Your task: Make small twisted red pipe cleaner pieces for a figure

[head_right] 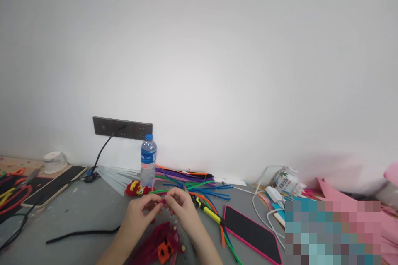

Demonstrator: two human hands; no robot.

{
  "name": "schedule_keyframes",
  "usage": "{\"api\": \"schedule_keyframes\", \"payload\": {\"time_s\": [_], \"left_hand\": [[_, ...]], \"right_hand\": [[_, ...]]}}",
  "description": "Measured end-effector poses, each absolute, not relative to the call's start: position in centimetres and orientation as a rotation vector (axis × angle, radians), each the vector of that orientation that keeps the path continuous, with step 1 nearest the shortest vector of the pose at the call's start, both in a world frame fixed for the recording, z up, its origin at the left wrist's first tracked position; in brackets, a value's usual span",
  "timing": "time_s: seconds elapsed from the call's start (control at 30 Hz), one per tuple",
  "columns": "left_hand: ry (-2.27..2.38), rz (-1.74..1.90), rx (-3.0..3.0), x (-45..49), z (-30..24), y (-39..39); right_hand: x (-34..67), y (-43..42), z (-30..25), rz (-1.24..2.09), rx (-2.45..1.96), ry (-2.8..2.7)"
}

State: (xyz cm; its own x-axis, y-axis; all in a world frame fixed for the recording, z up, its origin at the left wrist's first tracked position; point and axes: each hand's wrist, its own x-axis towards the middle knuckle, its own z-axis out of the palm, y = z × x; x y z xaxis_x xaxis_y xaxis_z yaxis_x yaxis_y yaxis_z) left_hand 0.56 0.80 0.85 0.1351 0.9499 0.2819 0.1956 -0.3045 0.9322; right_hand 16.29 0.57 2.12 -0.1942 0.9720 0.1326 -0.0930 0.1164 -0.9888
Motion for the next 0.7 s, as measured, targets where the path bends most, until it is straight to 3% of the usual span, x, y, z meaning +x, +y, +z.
{"api": "schedule_keyframes", "payload": {"time_s": [0.33, 0.7], "left_hand": [[0.875, 1.278, 1.230, 0.6, 0.0, 1.6], [0.919, 1.406, 1.674, 0.1, 0.3, 1.3]], "right_hand": [[15.5, 1.1, 1.1, 1.244, -0.930, -1.252], [15.4, 1.0, 0.9, 1.260, -0.897, -1.262]]}}
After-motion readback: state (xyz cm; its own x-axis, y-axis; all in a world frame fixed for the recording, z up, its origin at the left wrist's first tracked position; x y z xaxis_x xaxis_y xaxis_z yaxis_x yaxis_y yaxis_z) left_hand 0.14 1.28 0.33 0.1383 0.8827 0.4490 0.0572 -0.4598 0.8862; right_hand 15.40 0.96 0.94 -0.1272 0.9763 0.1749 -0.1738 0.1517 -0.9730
